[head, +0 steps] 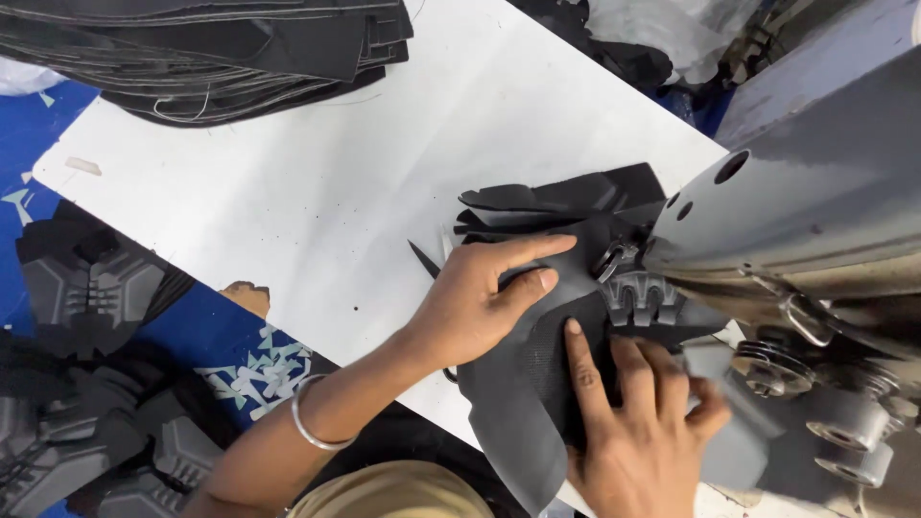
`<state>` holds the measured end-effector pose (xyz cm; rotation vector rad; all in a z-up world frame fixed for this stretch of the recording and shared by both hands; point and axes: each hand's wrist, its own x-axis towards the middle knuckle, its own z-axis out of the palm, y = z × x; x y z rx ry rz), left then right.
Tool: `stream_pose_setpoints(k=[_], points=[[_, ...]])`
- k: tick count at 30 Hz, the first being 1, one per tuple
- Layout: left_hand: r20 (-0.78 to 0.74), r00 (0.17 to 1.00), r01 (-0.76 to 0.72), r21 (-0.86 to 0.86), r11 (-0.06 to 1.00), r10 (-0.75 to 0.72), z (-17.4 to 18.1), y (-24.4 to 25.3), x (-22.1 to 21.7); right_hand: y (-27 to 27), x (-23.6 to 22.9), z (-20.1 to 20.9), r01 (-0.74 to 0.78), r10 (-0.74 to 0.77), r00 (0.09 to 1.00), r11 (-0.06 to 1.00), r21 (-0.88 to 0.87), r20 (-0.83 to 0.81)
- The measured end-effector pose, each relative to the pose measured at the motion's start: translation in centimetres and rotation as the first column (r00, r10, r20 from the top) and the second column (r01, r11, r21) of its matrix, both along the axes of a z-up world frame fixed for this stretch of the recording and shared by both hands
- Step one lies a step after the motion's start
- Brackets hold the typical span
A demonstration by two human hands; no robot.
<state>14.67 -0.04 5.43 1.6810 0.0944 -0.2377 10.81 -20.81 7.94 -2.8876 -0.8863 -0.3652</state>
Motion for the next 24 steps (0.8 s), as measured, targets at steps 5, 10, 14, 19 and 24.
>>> stream_pose_setpoints(k=[5,10,14,19,24], points=[[0.173,0.968,-0.179,-0.02,0.984,0.179,0.5,-1.8,-1.0,-2.9,2.0,0.1,-0.102,0.12,0.991,0.968,-0.228,0.064],[0.286,0.916,-0.268,-0.088,0.959,0.282,-1.2,-4.2,-2.0,-5.9,4.4,-0.7,-0.158,0.15,0.987,0.945,-0.285,-0.052],[0.472,0.781,-0.385,-0.152,0.91,0.409,-1.9,-5.5,-2.1,-7.0,5.4,-1.0,-0.174,0.154,0.984,0.944,-0.28,-0.093],[0.378,0.805,-0.433,-0.155,0.888,0.458,-1.6,-6.4,-1.8,-13.1,6.3,-13.7,0.188,-0.265,0.963,0.777,0.6,0.041],[0.456,0.742,-0.478,-0.155,0.865,0.492,-2.5,-6.6,-1.9,-5.9,-7.2,-26.9,0.581,-0.211,0.808,0.443,0.683,-0.551]])
